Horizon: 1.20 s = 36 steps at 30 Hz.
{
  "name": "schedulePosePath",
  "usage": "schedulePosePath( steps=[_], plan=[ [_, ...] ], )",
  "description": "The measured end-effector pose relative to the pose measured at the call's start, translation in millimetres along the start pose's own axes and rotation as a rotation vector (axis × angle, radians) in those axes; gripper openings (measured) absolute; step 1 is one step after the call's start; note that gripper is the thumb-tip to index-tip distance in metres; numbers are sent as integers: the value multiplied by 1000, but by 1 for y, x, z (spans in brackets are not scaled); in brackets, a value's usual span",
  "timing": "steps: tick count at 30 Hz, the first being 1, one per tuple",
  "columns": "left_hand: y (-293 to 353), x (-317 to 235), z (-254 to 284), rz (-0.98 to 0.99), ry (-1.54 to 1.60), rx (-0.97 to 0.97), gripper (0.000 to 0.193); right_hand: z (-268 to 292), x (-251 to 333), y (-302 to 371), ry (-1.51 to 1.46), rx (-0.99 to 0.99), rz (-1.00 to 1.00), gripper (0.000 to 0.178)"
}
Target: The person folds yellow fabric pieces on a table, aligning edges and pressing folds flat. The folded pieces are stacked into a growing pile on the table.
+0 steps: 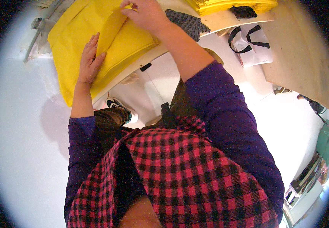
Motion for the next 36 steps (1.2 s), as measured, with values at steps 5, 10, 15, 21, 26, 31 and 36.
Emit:
schedulePosePath(
  steps=[5, 10, 15, 21, 26, 31, 36],
  plan=[
    [3, -1, 2, 22, -10, -37, 35, 5, -17, 29, 17, 526, -50, 24],
    [1, -2, 2, 22, 0, -35, 36, 9, -8, 46, 56, 539, 184, 26],
    [1, -1, 2, 25, -15, -37, 37, 3, -21, 46, 32, 595, 21, 23],
    [2, -1, 1, 30, -28, -27, 38, 1, -19, 42, 36, 550, 53, 14],
    [2, 1, 0, 24, -39, -6, 40, 5, -15, 35, 30, 488, 56, 15],
    [1, -1, -1, -8, -14, 25, 55, 4, 0, 26, 146, 234, 340, 19],
    [1, -6, 0, -31, -53, 40, 62, -3, -11, 24, 108, 74, 233, 30]
  ],
)
Point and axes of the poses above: each hand's wrist, its own y-axis away from the middle knuckle, its own z-axis out of the back of the hand, x = y × z, the point moved 7 cm from there along -y, towards the middle knuckle, and after that the axes turned 2 degrees about z, right-handed, at the moved point
